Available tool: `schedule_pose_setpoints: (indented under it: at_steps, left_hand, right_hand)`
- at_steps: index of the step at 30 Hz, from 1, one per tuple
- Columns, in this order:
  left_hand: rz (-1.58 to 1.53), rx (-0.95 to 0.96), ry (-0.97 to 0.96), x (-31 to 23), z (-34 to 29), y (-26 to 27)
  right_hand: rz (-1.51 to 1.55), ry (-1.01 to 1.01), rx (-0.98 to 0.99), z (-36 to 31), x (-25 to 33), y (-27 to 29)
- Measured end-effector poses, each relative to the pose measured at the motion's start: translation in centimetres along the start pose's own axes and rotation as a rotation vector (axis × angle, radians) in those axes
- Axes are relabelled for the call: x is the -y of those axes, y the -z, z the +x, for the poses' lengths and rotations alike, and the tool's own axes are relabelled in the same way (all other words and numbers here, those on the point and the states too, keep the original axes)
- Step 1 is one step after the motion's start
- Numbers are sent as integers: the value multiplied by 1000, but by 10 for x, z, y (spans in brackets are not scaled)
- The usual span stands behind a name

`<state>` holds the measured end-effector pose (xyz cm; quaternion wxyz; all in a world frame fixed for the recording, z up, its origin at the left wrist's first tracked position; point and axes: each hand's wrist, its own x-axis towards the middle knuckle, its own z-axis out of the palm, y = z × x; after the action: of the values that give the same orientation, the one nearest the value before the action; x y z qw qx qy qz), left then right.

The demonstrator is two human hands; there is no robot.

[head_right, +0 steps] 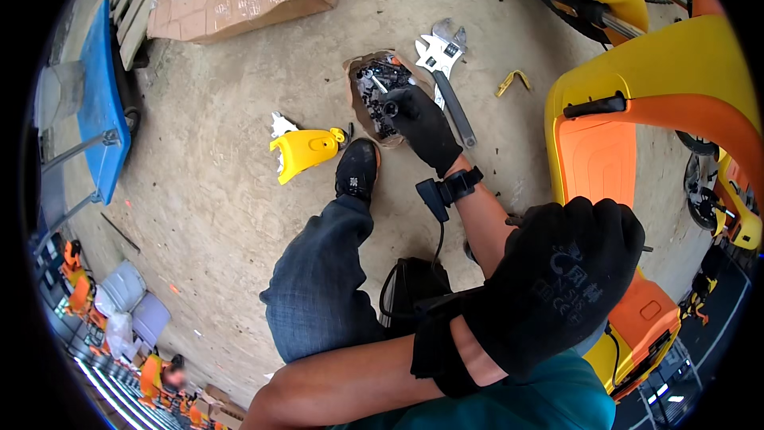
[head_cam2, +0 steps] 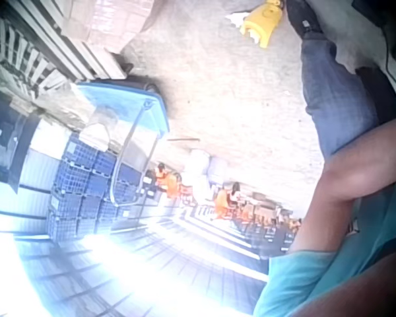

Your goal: The person assembles a mechanical assembly by inserting a bolt through a bracket and a spacer, then threading a nut onto the end by hand. They hold the components together while positioning a small metal piece and preparing to tighten them.

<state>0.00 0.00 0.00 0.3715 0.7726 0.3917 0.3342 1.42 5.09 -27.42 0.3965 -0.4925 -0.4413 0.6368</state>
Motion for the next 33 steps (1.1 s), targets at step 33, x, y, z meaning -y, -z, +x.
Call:
schedule_pose_setpoints:
  at_steps: [33]
  left_hand:
    - [402, -328, -64, 68, 7, 86]
  right_hand:
    - [-332, 302, -68, -49, 114, 28]
